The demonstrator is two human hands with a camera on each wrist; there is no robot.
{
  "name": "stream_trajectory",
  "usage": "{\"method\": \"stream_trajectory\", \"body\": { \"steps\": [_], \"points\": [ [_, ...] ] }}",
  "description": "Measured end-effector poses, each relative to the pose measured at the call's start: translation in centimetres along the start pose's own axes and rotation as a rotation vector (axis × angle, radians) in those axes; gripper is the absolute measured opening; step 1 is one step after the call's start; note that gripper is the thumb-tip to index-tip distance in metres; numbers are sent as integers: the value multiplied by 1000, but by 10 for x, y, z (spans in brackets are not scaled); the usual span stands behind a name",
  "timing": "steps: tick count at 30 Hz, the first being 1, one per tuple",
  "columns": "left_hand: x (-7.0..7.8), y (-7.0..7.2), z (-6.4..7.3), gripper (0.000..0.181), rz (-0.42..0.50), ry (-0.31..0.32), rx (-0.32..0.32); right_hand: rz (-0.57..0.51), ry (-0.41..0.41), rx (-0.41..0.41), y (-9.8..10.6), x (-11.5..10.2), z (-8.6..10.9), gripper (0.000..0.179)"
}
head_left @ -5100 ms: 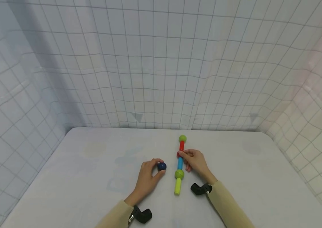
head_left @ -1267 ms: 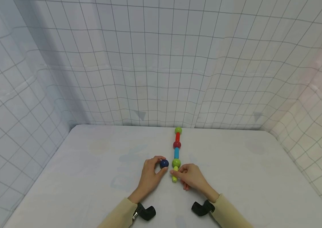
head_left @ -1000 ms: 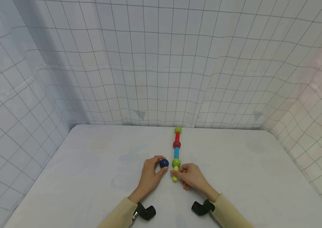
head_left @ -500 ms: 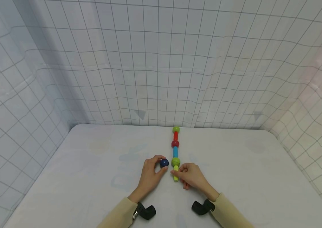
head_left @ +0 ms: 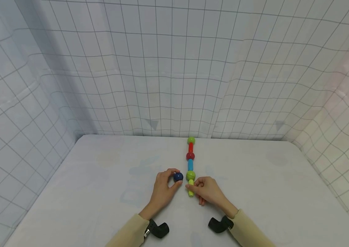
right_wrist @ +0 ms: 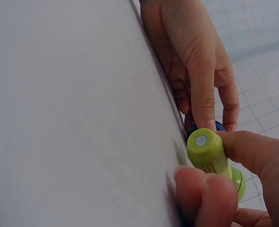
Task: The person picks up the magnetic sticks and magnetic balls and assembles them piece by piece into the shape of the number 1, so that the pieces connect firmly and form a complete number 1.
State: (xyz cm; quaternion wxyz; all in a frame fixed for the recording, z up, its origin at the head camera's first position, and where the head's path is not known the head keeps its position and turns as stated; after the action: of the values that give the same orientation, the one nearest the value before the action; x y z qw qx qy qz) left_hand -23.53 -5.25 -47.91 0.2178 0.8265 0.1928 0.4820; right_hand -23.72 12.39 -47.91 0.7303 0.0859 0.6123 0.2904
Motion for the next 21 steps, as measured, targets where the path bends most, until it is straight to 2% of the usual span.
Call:
{"method": "stream_trajectory", "body": {
  "steps": [21],
  "points": [
    [2, 0, 0, 29, -7, -12, 10, -10, 11, -21, 0, 2, -1, 39]
  ]
}}
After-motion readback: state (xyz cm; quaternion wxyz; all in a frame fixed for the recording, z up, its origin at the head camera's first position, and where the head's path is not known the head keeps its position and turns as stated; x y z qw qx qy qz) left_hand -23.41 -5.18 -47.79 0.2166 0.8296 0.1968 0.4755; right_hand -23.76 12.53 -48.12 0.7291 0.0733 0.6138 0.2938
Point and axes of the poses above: each hand's wrist, its own z-axis away from the middle knuckle, its own y-axis out of the back of the hand, x = y × z, the point moved 5 cm from there along -z, towards the middle knuckle, and after that the axes turned 6 degrees about -y, right-handed, at the moved point
